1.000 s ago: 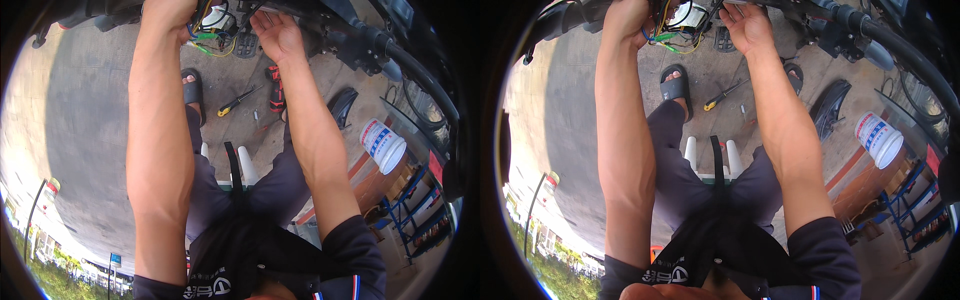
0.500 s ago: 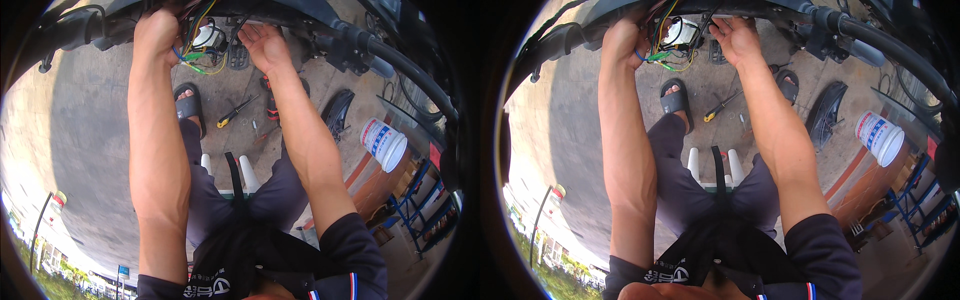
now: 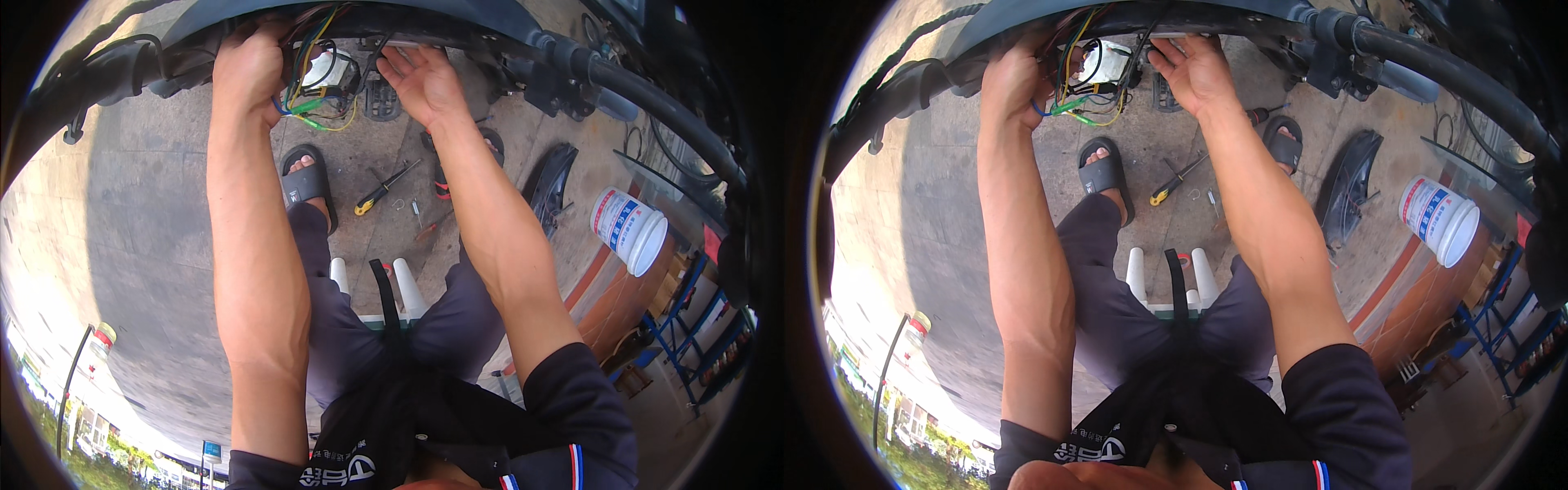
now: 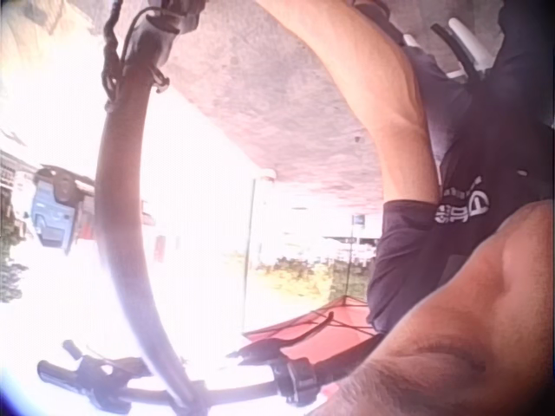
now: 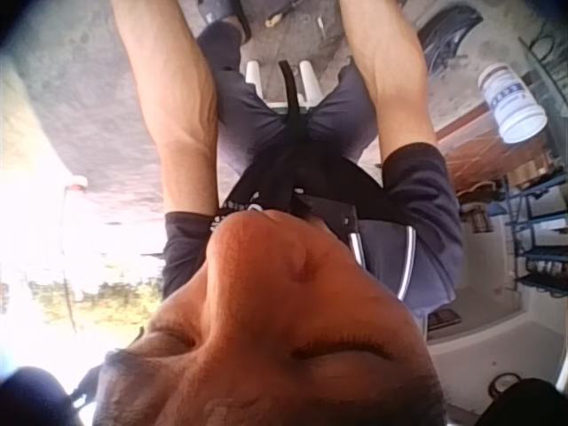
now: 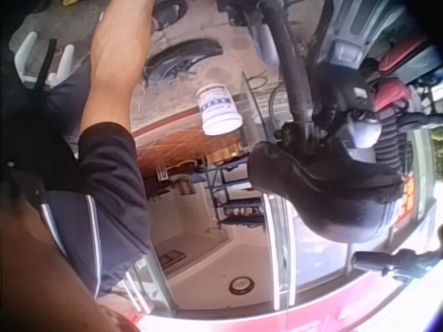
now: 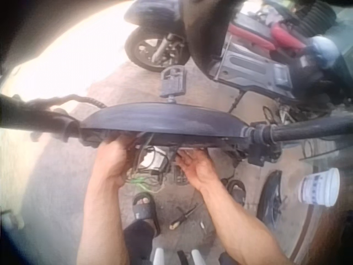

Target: The person works on a motorcycle's handlebar wiring harness, using a spring-loaded tool to strip and connect wires. They separate and join multiple colored wires, then tuck the bundle back under the handlebar cover.

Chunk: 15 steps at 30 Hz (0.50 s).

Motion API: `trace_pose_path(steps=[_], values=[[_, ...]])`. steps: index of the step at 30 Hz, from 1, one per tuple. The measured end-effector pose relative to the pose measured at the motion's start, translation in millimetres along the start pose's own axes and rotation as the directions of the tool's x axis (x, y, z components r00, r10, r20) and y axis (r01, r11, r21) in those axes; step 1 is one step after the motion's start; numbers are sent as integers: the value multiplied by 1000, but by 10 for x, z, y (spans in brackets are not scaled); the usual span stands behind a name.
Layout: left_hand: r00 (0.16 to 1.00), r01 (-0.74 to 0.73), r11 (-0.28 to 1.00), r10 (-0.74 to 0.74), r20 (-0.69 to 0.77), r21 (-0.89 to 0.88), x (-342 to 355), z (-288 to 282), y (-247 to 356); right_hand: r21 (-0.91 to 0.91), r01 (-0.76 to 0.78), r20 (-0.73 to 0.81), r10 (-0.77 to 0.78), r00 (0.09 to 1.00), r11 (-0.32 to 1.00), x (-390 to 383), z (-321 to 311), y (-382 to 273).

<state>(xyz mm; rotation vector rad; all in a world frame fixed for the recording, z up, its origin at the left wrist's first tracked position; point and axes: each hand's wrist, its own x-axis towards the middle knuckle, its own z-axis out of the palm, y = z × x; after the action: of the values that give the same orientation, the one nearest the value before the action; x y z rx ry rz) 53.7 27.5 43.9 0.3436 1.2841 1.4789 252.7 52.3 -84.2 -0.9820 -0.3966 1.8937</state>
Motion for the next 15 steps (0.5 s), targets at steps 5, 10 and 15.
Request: trace_pose_path(steps=[5, 10, 15], values=[[999, 33, 993, -36, 18, 117, 73, -129, -76, 532, -86, 119, 26, 993, 842, -3, 63, 2], [998, 65, 979, -69, 13, 195, 180, -273, -150, 624, 27, -67, 18, 998, 781, 79, 230, -25], [997, 46, 984, -56, 51, 173, 81, -144, -57, 573, 62, -258, 108, 960, 817, 241, 249, 16]])
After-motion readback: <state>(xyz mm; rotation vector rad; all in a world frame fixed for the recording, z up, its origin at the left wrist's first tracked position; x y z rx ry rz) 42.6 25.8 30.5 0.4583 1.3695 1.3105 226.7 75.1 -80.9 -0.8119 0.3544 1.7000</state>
